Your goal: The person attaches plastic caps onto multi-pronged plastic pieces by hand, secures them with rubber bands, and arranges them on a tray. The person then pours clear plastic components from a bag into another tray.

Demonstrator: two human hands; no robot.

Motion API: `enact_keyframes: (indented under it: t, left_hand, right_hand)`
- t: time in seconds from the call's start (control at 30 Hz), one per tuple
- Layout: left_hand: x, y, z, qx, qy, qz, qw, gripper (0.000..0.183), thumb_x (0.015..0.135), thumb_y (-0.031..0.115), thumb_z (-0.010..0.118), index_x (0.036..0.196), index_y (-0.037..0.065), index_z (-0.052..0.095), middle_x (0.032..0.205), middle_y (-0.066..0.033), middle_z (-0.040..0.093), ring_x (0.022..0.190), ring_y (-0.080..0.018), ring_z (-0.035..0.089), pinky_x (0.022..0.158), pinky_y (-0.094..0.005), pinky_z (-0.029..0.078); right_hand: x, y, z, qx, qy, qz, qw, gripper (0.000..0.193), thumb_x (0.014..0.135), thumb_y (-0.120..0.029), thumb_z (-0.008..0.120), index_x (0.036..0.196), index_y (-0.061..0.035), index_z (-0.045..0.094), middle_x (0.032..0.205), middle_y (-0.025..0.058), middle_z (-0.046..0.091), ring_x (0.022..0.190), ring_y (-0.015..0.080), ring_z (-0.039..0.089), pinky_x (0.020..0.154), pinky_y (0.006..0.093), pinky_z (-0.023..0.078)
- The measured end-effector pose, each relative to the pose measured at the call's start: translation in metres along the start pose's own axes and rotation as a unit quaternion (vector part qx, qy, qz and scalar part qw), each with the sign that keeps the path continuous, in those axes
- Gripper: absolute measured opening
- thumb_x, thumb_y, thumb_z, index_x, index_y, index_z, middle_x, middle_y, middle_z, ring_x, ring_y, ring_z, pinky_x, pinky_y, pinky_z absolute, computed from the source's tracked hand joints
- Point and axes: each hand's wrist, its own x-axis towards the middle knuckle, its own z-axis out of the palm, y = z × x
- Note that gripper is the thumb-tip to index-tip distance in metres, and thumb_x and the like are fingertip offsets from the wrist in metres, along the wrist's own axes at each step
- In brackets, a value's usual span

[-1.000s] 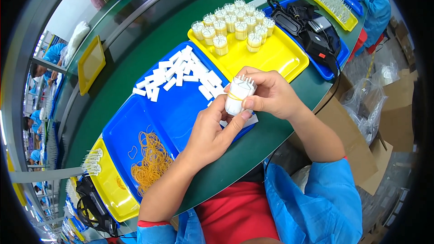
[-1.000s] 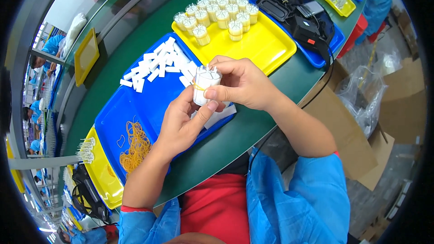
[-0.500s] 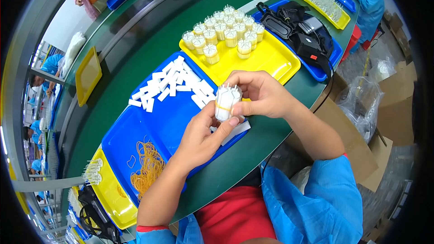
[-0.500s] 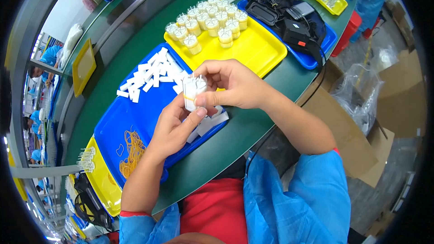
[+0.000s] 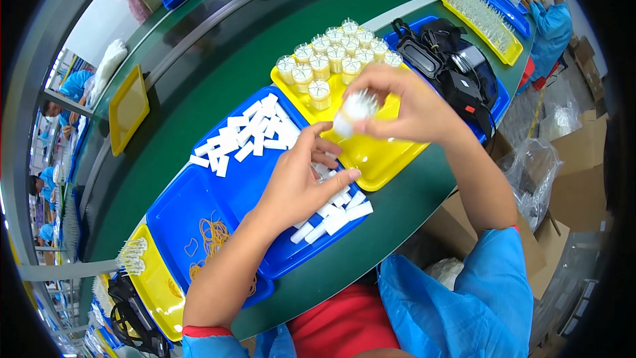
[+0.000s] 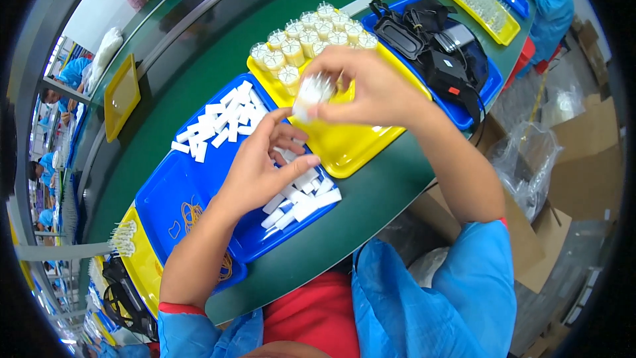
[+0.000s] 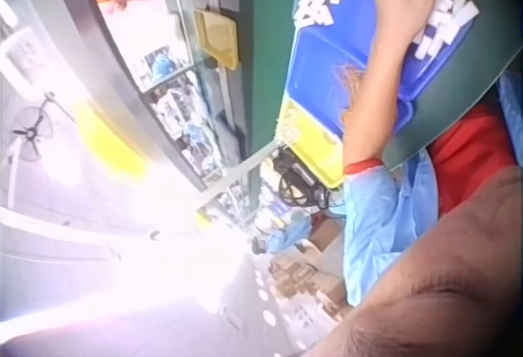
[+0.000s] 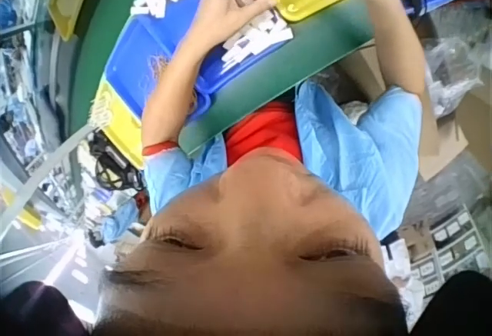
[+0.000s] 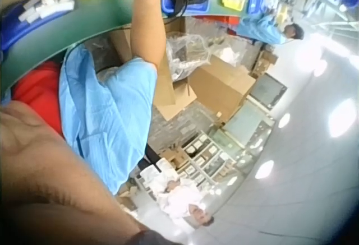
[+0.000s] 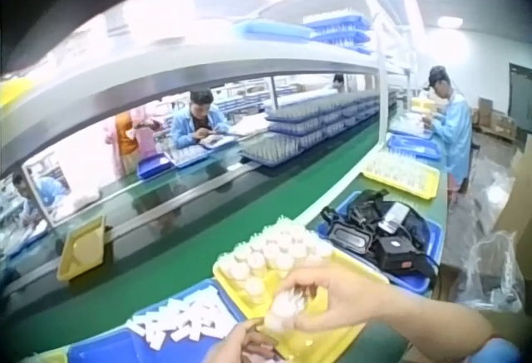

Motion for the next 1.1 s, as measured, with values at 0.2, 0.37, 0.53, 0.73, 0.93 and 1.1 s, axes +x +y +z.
enact_keyframes:
  t: [0.2,0.37,0.53,0.73,0.93,1.1]
  left_hand:
    - [0.039,-0.017,-0.024,0.042,0.162,0.006,0.986,0.057,0.095,0.009,0.083,0.144,0.002,0.053,0.119,-0.0098,0.065,0.097,-0.0134,0.067,0.071,-0.0252,0.054]
    - [0.064,-0.031,-0.045,0.078,0.209,0.028,0.974,0.053,0.088,0.003,0.076,0.136,-0.002,0.054,0.121,-0.0187,0.065,0.098,-0.0246,0.069,0.089,-0.0385,0.059]
    - [0.082,-0.038,-0.061,0.117,0.23,0.016,0.966,0.052,0.089,0.004,0.076,0.137,-0.001,0.055,0.126,-0.0192,0.063,0.106,-0.0262,0.068,0.093,-0.0396,0.059]
    - [0.115,-0.052,-0.085,0.208,0.268,0.07,0.938,0.06,0.09,0.01,0.077,0.146,0.002,0.055,0.137,-0.018,0.062,0.12,-0.0284,0.066,0.097,-0.0404,0.059]
    - [0.151,-0.048,-0.096,0.231,0.163,0.057,0.957,0.069,0.093,0.019,0.074,0.157,0.004,0.052,0.147,-0.0189,0.066,0.129,-0.0295,0.066,0.107,-0.0417,0.055]
    - [0.158,-0.052,-0.105,0.121,0.103,0.008,0.987,0.067,0.095,0.022,0.069,0.157,0.002,0.052,0.139,-0.02,0.071,0.128,-0.03,0.068,0.111,-0.0395,0.053]
  right_hand:
    - [0.044,0.025,-0.022,-0.262,0.064,0.031,0.962,0.039,0.089,-0.018,0.088,0.122,-0.0033,0.074,0.117,0.0146,0.075,0.094,0.0305,0.073,0.084,0.0399,0.06]
    - [0.059,0.038,-0.015,-0.285,0.004,0.019,0.958,0.042,0.085,-0.01,0.092,0.124,-0.0083,0.075,0.119,0.0115,0.075,0.101,0.0278,0.073,0.09,0.039,0.062]
    - [0.069,0.032,-0.012,-0.309,-0.027,0.019,0.951,0.04,0.086,-0.01,0.091,0.122,-0.0074,0.076,0.121,0.0116,0.075,0.108,0.0299,0.073,0.096,0.0414,0.061]
    - [0.079,0.044,-0.018,-0.347,-0.096,0.037,0.932,0.041,0.085,-0.01,0.092,0.122,-0.0066,0.077,0.121,0.013,0.075,0.118,0.0336,0.07,0.106,0.0441,0.057]
    - [0.094,0.043,-0.012,-0.331,-0.103,0.004,0.938,0.036,0.089,-0.01,0.089,0.122,-0.0056,0.078,0.121,0.014,0.074,0.12,0.0356,0.068,0.107,0.0445,0.056]
    - [0.131,0.056,-0.035,-0.306,-0.036,0.046,0.95,0.026,0.104,-0.013,0.076,0.129,-0.0076,0.078,0.123,0.0122,0.075,0.124,0.0304,0.069,0.105,0.0407,0.059]
